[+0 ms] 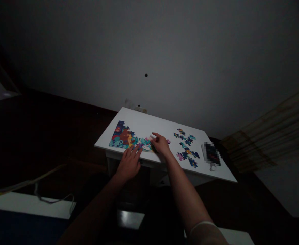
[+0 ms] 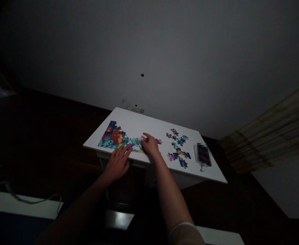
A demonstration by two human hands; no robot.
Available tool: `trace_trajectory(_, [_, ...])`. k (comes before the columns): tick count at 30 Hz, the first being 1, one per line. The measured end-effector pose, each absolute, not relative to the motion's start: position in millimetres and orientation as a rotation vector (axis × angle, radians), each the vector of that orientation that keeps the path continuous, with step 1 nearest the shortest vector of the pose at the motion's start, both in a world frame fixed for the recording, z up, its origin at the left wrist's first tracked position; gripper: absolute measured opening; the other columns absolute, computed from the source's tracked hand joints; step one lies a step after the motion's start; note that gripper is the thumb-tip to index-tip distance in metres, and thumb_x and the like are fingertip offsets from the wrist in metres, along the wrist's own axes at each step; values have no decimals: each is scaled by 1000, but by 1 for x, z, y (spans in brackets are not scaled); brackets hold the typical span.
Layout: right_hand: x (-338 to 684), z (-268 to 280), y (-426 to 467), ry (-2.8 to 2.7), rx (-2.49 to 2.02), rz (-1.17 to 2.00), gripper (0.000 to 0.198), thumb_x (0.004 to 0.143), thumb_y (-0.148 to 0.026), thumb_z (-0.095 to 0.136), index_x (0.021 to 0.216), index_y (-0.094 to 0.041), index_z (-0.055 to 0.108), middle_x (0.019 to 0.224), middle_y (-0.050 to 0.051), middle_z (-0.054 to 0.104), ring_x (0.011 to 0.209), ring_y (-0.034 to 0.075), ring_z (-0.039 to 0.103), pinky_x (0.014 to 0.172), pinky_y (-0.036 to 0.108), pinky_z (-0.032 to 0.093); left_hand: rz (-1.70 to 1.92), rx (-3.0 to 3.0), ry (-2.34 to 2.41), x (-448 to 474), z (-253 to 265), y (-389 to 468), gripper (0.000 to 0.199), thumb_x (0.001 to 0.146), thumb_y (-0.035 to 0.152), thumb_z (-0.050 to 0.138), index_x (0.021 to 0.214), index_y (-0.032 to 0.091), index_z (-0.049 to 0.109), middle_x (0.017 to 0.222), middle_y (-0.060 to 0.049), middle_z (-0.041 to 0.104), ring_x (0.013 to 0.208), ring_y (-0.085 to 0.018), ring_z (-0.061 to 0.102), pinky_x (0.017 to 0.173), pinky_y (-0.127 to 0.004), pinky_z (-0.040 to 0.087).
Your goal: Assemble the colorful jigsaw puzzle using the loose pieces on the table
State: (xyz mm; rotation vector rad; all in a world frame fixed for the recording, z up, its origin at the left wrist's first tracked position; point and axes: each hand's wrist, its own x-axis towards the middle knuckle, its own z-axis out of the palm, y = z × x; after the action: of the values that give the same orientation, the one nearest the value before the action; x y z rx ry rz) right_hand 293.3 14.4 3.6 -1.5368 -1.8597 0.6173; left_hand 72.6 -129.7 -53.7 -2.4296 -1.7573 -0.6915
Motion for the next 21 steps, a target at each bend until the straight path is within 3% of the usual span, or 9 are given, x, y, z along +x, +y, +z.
trace_trajectory(8, [295,8,13,-1966,-1597,516,27,97,-22,78,122,-20,88,109,12,88,98,25,81,91,36,60,-691,-2421,-1758,73,-55,-130,76,103,34,70,176,24,53,184,-10,50,172,-35,41,140,-55,35])
trace_trajectory(21, [299,8,14,-2012,-1591,530,29,100,-25,77,127,-23,89,117,11,90,105,26,83,99,39,62,-705,-2423,-1754,73,-55,-130,81,101,33,71,178,26,49,185,-11,49,172,-36,41,140,-56,34])
